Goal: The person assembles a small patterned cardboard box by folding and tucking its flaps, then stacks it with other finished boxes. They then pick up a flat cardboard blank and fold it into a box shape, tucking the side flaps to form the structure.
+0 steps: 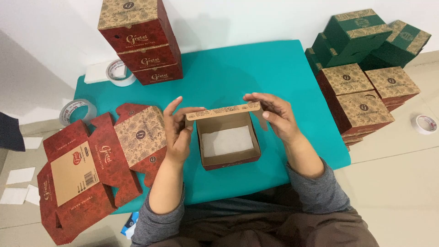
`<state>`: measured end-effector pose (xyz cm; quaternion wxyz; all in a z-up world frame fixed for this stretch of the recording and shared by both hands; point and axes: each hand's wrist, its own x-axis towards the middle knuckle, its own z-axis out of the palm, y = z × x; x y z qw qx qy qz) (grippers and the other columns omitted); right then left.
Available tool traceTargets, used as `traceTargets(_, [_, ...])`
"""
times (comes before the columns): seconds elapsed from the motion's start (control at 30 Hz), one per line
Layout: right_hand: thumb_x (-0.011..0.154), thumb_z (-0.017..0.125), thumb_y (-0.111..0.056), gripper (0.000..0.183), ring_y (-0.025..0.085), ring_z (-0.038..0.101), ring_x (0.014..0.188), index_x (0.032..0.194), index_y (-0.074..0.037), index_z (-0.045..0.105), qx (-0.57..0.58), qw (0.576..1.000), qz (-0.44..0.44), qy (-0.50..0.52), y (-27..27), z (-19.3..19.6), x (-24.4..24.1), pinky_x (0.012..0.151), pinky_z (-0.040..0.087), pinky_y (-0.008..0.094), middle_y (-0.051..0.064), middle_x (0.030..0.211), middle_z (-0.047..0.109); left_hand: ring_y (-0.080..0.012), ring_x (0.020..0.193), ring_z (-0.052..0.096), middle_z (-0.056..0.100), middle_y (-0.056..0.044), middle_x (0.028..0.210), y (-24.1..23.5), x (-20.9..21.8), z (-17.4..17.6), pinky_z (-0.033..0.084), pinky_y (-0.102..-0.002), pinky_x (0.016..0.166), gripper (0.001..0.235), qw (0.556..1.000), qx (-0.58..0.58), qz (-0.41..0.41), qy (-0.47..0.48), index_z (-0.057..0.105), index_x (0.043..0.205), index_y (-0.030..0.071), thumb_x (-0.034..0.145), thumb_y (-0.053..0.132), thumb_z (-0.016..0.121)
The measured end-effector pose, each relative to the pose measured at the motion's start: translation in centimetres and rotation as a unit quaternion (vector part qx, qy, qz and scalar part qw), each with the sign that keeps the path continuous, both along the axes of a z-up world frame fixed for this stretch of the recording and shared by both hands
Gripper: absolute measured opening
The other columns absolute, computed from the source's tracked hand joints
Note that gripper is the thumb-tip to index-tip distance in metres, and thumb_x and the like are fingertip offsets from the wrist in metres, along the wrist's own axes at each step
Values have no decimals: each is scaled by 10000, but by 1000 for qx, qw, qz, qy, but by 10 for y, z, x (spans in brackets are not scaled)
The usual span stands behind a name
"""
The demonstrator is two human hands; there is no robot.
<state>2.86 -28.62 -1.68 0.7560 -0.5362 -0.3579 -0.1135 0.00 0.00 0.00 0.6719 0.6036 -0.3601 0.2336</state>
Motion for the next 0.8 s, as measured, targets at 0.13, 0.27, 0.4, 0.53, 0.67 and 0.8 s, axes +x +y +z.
traceTargets(0.13, [874,645,-94,456,385,619,1236,1284,105,615,-10,1000,-19,-7,-2,2,-1,1072,477,528,298,1237,671,-209,781,638,716,-215,1142,10,6,-13,456,-324,643,687,999,31,20,3,330,1499,21,820,-22,425])
traceTargets(0.27, [848,691,-115,453,369,622,1203,1241,104,642,-30,999,-24,-39,1,0,2,1052,474,491,262,1200,675,-349,1090,698,714,-223,1132,12,7,-18,523,-492,933,584,998,52,14,18,431,1445,4,876,127,478])
traceTargets(0.4, [927,638,-139,359,349,629,1186,1206,82,682,-56,994,-77,-51,9,-2,0,1025,492,464,229,1147,692,-346,1110,689,714,-200,1136,8,5,-18,516,-529,984,516,997,60,23,35,496,1420,31,924,169,463])
traceTargets(0.53, [1003,560,-175,337,315,660,1137,1192,68,697,-68,988,-134,-48,17,1,-4,965,534,443,214,1104,702,-329,1145,683,718,-183,1143,7,6,-17,501,-519,1008,478,997,54,34,42,533,1403,43,970,231,460])
traceTargets(0.67, [1079,439,-213,395,318,682,1093,1234,64,674,-70,978,-194,-27,25,2,-11,930,587,449,230,1085,687,-303,1153,670,722,-198,1153,3,8,-22,490,-479,1016,450,997,29,37,58,597,1356,21,1025,266,416])
traceTargets(0.8, [1092,382,-245,430,308,715,982,1197,25,701,-116,948,-273,-113,27,1,-13,826,600,429,182,995,709,-364,1136,687,728,-203,1142,-2,0,-13,499,-523,1003,515,995,72,68,33,623,1319,15,1057,357,340])
